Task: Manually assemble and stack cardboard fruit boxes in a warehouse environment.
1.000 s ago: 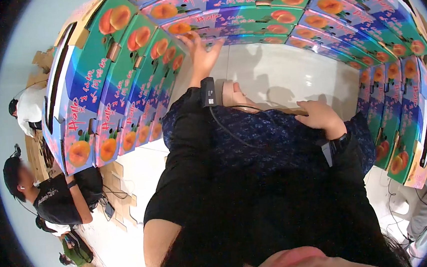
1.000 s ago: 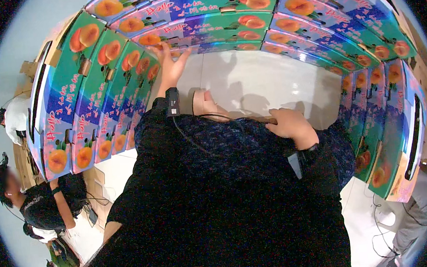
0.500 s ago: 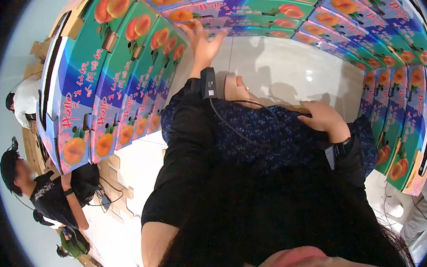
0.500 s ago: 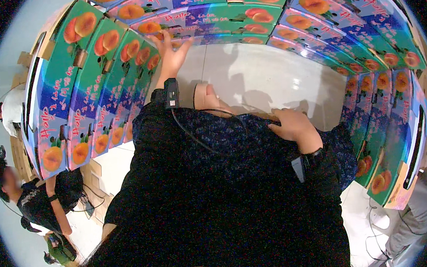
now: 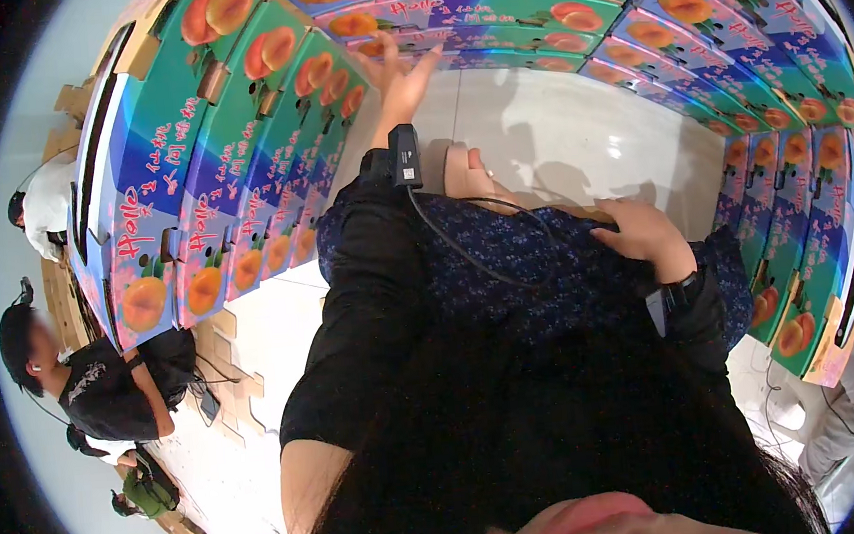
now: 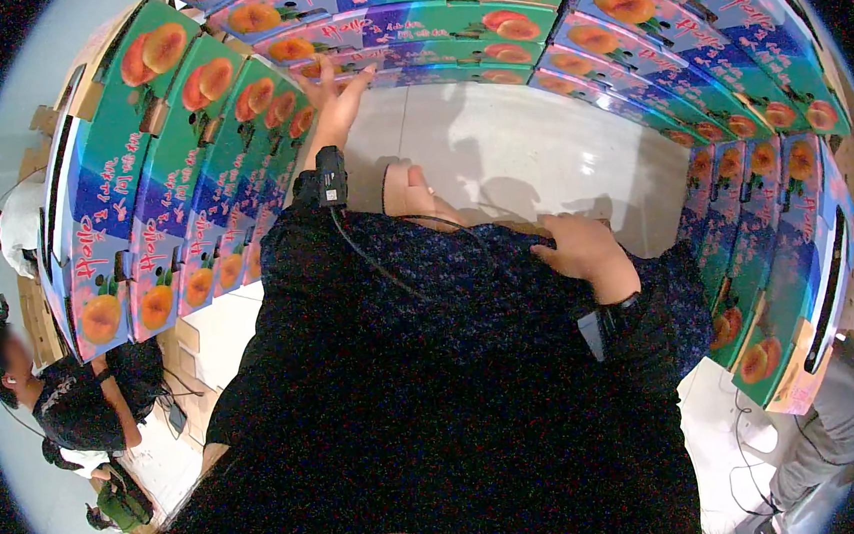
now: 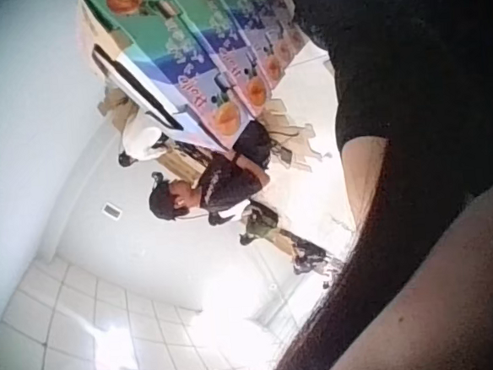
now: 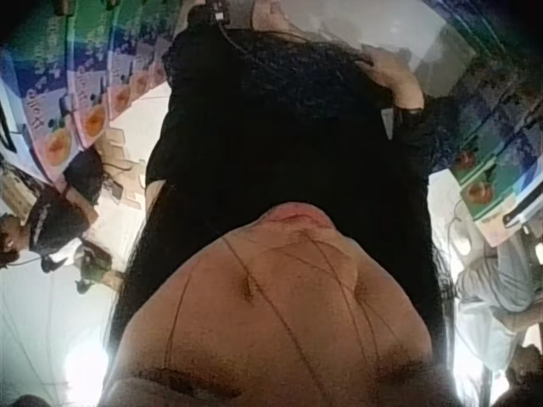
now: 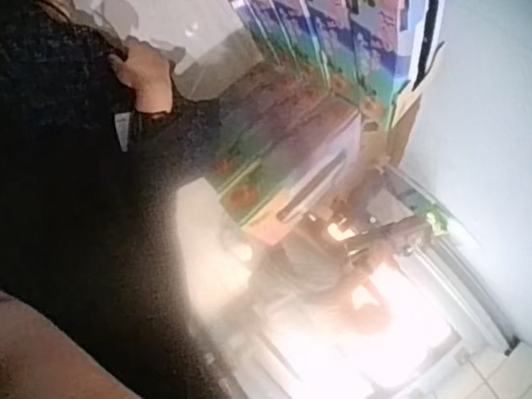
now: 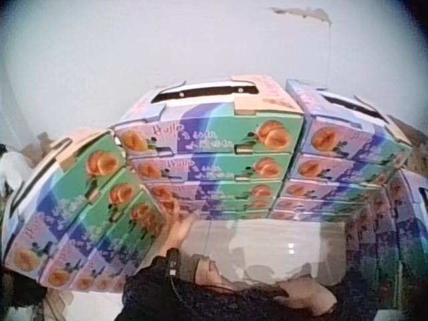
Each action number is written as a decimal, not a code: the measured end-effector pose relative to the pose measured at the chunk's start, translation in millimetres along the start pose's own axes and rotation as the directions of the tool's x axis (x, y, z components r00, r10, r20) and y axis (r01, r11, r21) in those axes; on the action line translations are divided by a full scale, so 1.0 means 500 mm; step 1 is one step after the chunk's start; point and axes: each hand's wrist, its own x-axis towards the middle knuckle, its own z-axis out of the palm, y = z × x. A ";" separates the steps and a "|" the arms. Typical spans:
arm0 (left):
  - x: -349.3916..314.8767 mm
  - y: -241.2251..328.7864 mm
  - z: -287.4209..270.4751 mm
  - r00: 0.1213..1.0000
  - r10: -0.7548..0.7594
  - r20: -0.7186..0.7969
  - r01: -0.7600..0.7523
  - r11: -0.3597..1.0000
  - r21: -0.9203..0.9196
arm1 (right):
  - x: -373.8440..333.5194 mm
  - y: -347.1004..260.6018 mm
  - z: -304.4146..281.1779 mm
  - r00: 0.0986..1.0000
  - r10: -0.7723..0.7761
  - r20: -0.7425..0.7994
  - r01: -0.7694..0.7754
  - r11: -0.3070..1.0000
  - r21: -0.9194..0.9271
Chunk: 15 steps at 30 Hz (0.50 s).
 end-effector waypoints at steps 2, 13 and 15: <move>0.004 -0.007 -0.004 1.000 0.007 0.017 -0.007 1.000 -0.028 | 0.000 -0.001 0.002 1.000 -0.008 -0.010 0.008 1.000 -0.002; 0.007 -0.013 0.010 0.997 0.069 -0.035 -0.072 0.993 -0.095 | 0.016 0.027 0.032 0.997 -0.025 -0.075 0.026 1.000 0.010; -0.003 -0.012 0.011 0.996 0.072 -0.043 -0.073 0.997 -0.005 | 0.017 0.024 0.025 0.999 0.006 -0.034 -0.006 1.000 0.014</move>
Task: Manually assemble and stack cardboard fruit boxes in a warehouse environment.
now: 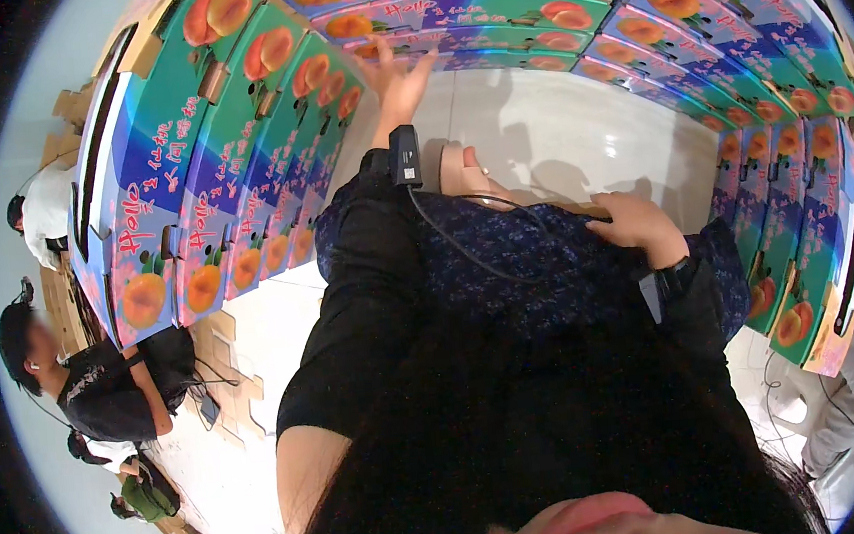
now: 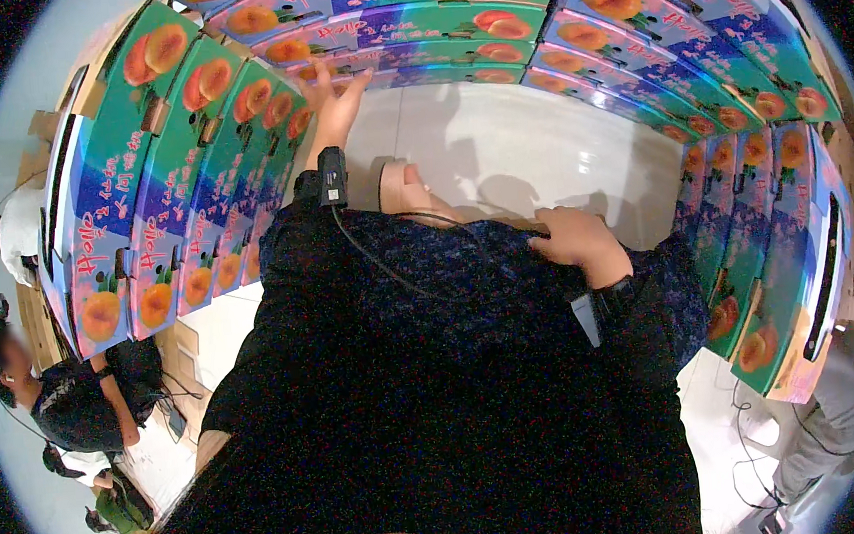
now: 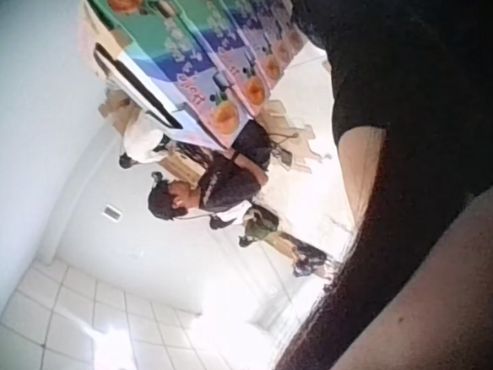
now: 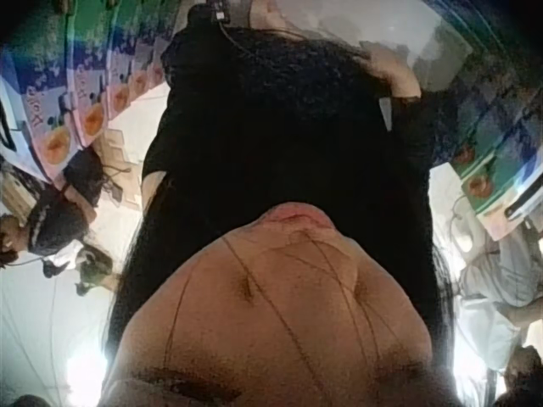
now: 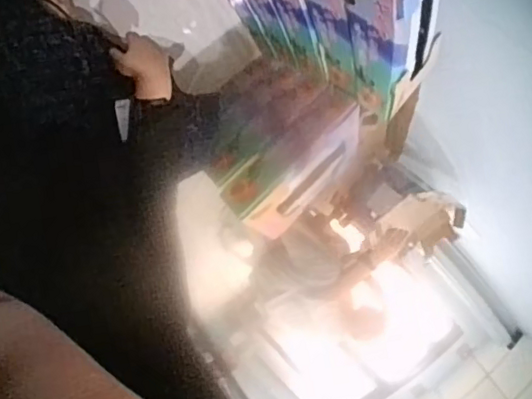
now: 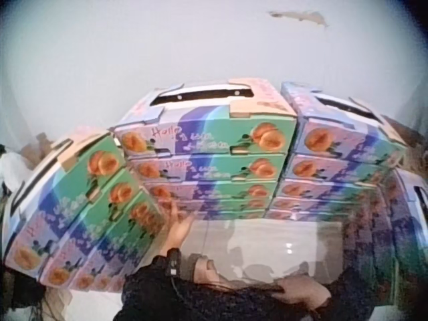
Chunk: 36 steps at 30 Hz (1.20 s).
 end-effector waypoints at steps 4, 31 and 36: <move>-0.011 0.011 0.005 1.000 -0.018 -0.008 0.018 1.000 -0.005 | 0.004 0.004 0.006 0.999 -0.025 -0.034 0.024 0.999 -0.027; 0.044 -0.059 -0.061 0.934 -0.351 -0.071 0.343 0.933 -0.106 | 0.043 0.022 0.027 0.993 -0.117 0.006 0.116 0.992 0.039; 0.046 -0.057 -0.073 0.946 -0.323 -0.006 0.312 0.919 -0.241 | 0.044 0.006 0.017 0.995 -0.053 0.086 0.049 0.998 0.046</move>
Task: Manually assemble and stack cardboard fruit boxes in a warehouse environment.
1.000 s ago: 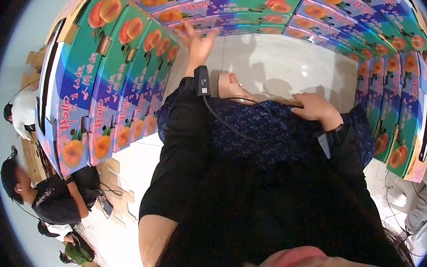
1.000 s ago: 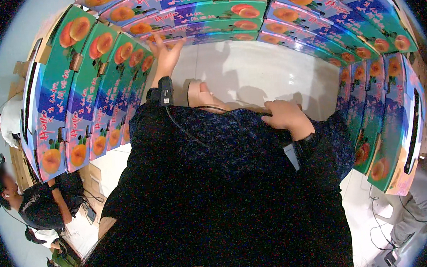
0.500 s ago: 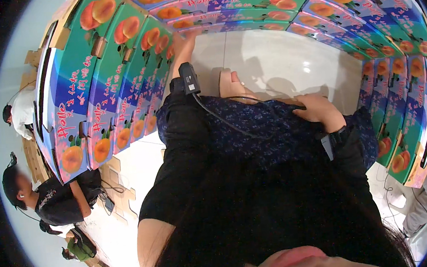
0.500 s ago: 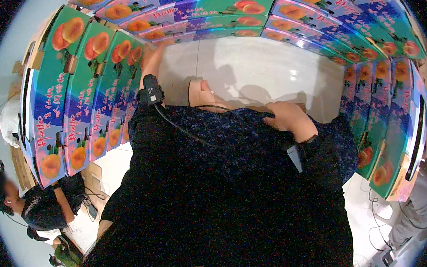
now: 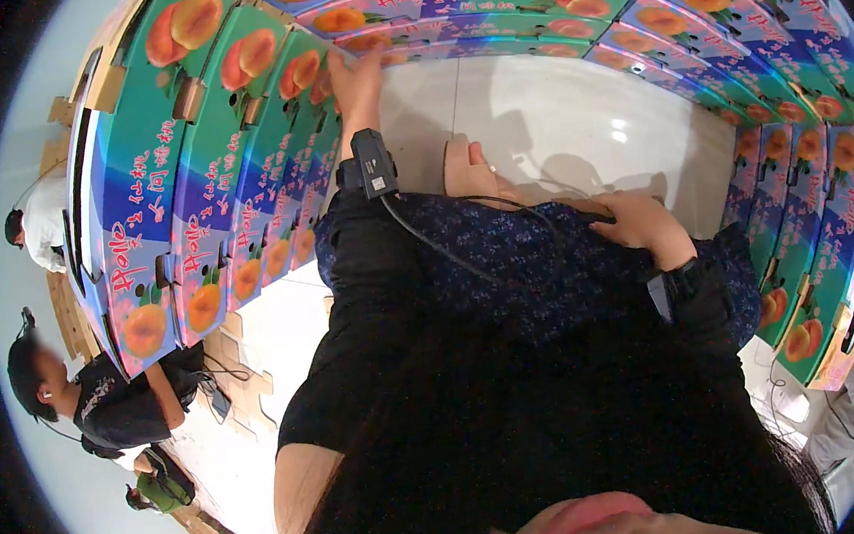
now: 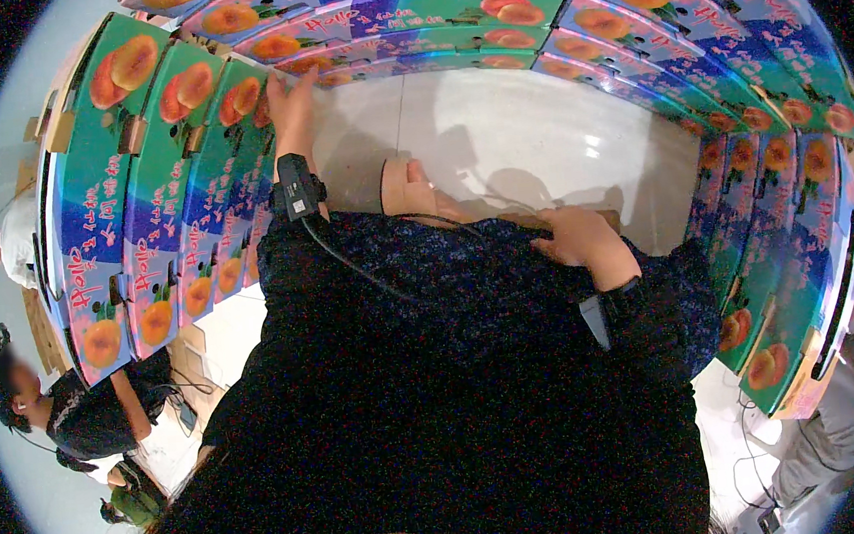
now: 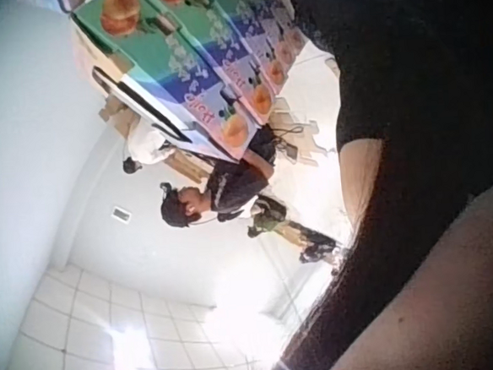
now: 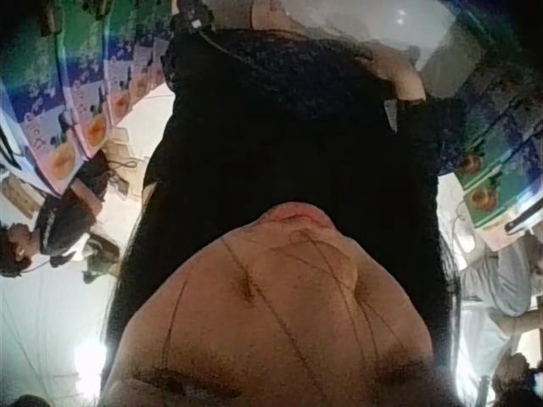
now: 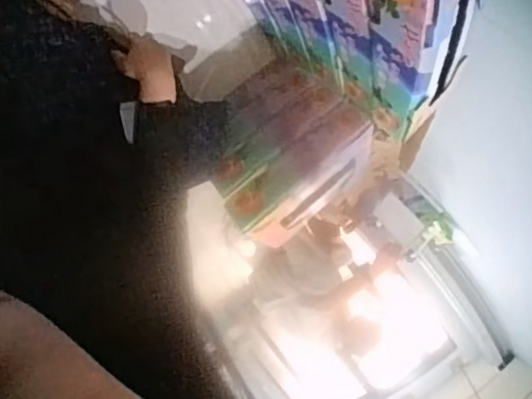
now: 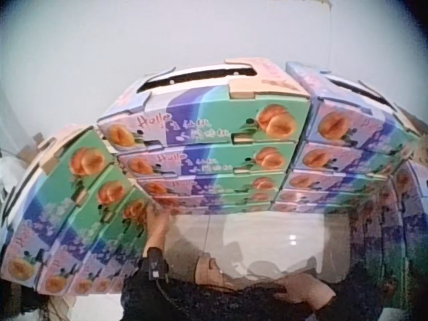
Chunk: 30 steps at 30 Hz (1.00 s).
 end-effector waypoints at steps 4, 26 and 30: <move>-0.051 0.073 0.014 0.995 -0.073 0.072 0.083 0.985 -0.151 | -0.006 -0.011 -0.011 1.000 0.013 0.005 -0.013 1.000 0.010; -0.016 0.009 0.014 0.971 0.221 0.088 -0.211 0.971 -0.109 | 0.005 0.000 0.017 0.997 -0.071 -0.027 0.069 0.996 -0.064; -0.034 0.035 0.016 0.988 0.130 0.079 -0.128 0.991 -0.026 | 0.006 -0.001 0.015 0.997 -0.070 -0.013 0.069 0.995 -0.072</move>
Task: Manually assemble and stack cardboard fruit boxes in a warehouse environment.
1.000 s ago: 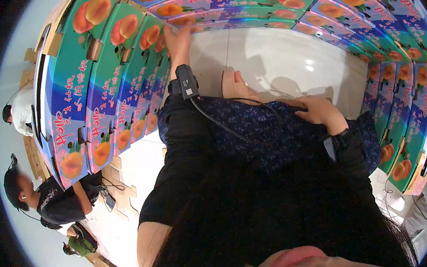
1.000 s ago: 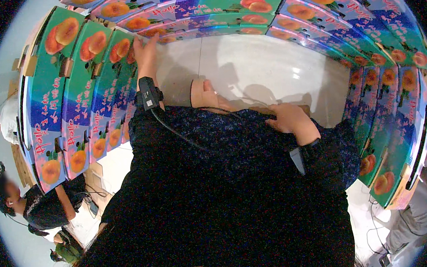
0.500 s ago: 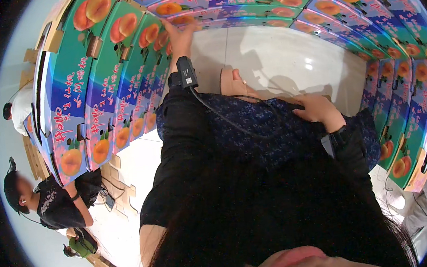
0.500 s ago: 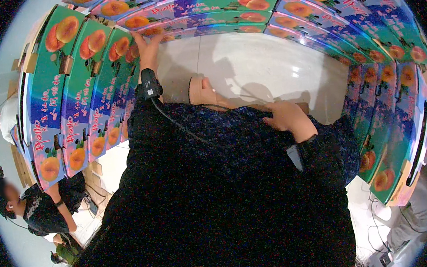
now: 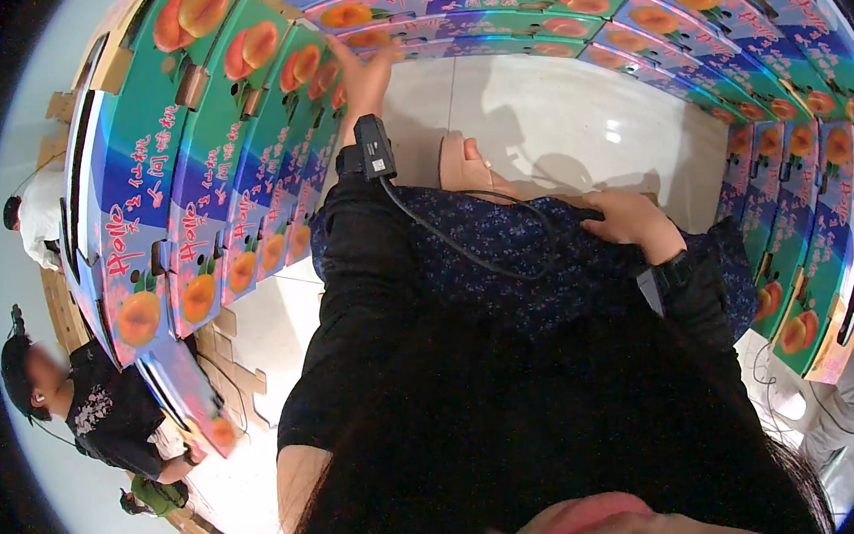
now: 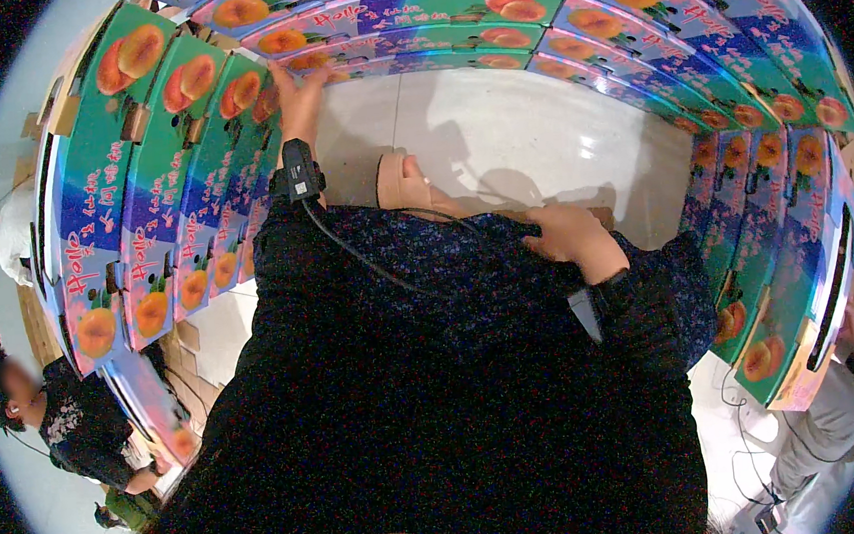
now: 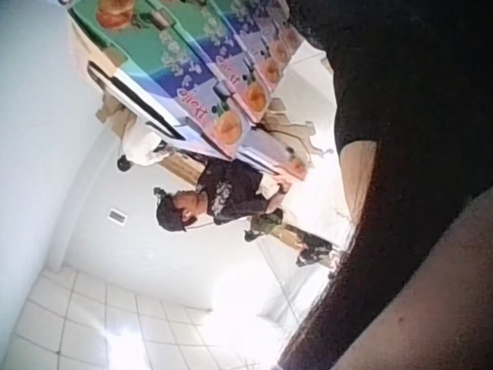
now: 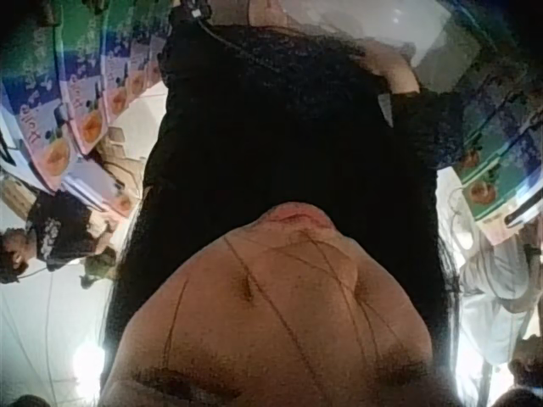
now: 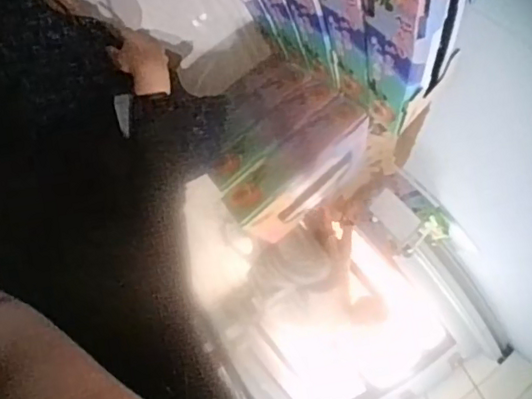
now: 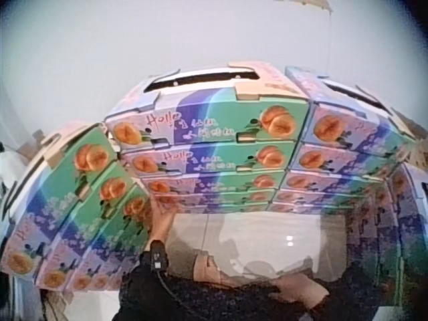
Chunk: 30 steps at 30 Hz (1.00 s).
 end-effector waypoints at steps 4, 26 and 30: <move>-0.017 0.041 0.014 0.998 -0.022 0.052 0.019 0.999 0.048 | -0.008 -0.006 -0.006 1.000 0.015 -0.019 -0.014 1.000 0.019; -0.209 0.177 -0.045 0.772 0.305 0.557 -0.366 0.931 -0.002 | 0.013 0.008 -0.003 1.000 0.005 0.027 -0.006 0.999 0.034; -0.312 0.251 -0.110 0.738 0.400 0.544 -0.510 0.858 0.060 | 0.015 0.014 0.003 0.998 0.029 0.049 -0.027 0.999 -0.046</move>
